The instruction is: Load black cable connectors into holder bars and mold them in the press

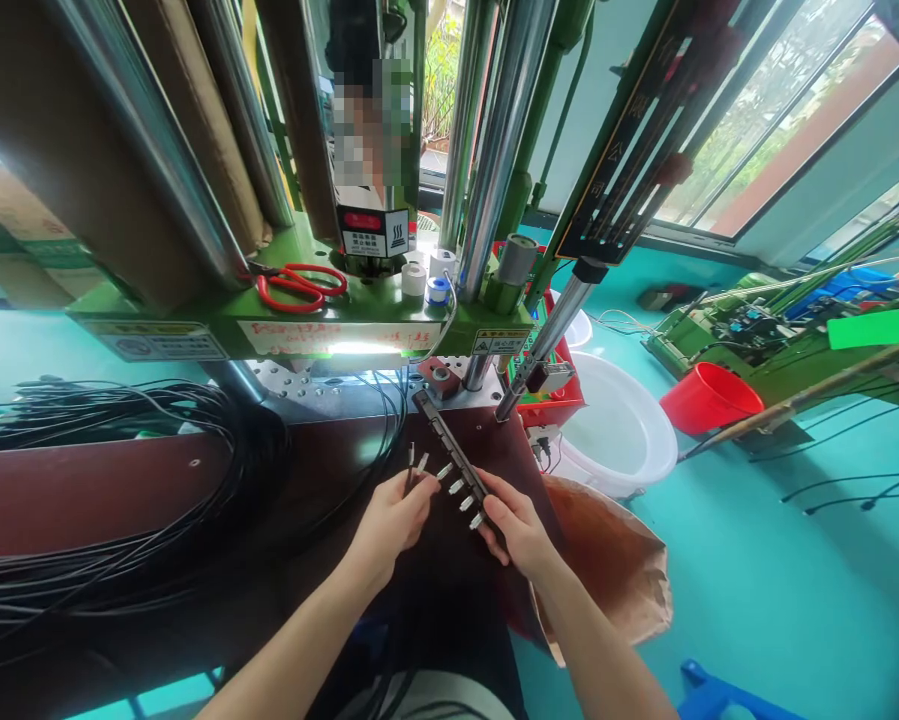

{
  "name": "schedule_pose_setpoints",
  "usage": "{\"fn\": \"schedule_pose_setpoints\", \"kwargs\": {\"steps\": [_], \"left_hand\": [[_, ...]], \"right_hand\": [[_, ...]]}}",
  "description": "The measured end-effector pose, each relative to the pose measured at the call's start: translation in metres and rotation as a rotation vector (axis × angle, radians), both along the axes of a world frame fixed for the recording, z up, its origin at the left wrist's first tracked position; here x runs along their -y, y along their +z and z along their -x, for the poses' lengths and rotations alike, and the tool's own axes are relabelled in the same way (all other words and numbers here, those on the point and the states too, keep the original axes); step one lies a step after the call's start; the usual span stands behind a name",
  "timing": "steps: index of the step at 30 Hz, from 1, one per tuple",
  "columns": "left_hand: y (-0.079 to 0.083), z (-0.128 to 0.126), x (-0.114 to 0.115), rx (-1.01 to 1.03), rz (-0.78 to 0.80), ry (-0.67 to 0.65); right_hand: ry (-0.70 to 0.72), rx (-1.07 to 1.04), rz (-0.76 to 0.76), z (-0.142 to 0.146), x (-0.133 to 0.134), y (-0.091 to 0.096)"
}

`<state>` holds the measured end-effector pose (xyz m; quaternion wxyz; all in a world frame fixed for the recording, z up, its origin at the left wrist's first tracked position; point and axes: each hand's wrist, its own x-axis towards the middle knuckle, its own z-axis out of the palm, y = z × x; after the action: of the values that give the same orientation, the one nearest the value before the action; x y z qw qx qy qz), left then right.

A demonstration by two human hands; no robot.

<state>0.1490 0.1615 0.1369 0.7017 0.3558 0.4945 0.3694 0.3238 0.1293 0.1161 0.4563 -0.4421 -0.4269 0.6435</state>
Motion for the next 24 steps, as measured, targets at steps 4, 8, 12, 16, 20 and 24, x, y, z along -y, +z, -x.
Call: {"fn": "schedule_pose_setpoints", "kwargs": {"steps": [4, 8, 12, 16, 20, 24], "left_hand": [[-0.001, 0.0, -0.001, 0.063, 0.032, 0.013], [0.0, 0.002, -0.001, 0.096, 0.058, 0.001], [0.003, 0.003, -0.001, 0.024, 0.059, 0.016], [0.001, 0.008, -0.004, -0.036, -0.03, 0.002], [-0.004, 0.019, -0.011, -0.097, -0.289, 0.053], [-0.008, 0.022, -0.014, -0.039, -0.241, 0.158]], "right_hand": [[0.024, 0.01, -0.008, 0.0, 0.0, 0.002], [0.044, 0.036, -0.027, -0.001, 0.0, 0.001], [0.057, 0.146, -0.09, 0.001, 0.001, -0.001], [0.07, 0.186, -0.097, 0.003, 0.001, -0.002], [0.036, 0.125, -0.066, 0.002, 0.0, -0.003], [0.023, 0.067, -0.026, 0.0, -0.001, -0.002]]}}
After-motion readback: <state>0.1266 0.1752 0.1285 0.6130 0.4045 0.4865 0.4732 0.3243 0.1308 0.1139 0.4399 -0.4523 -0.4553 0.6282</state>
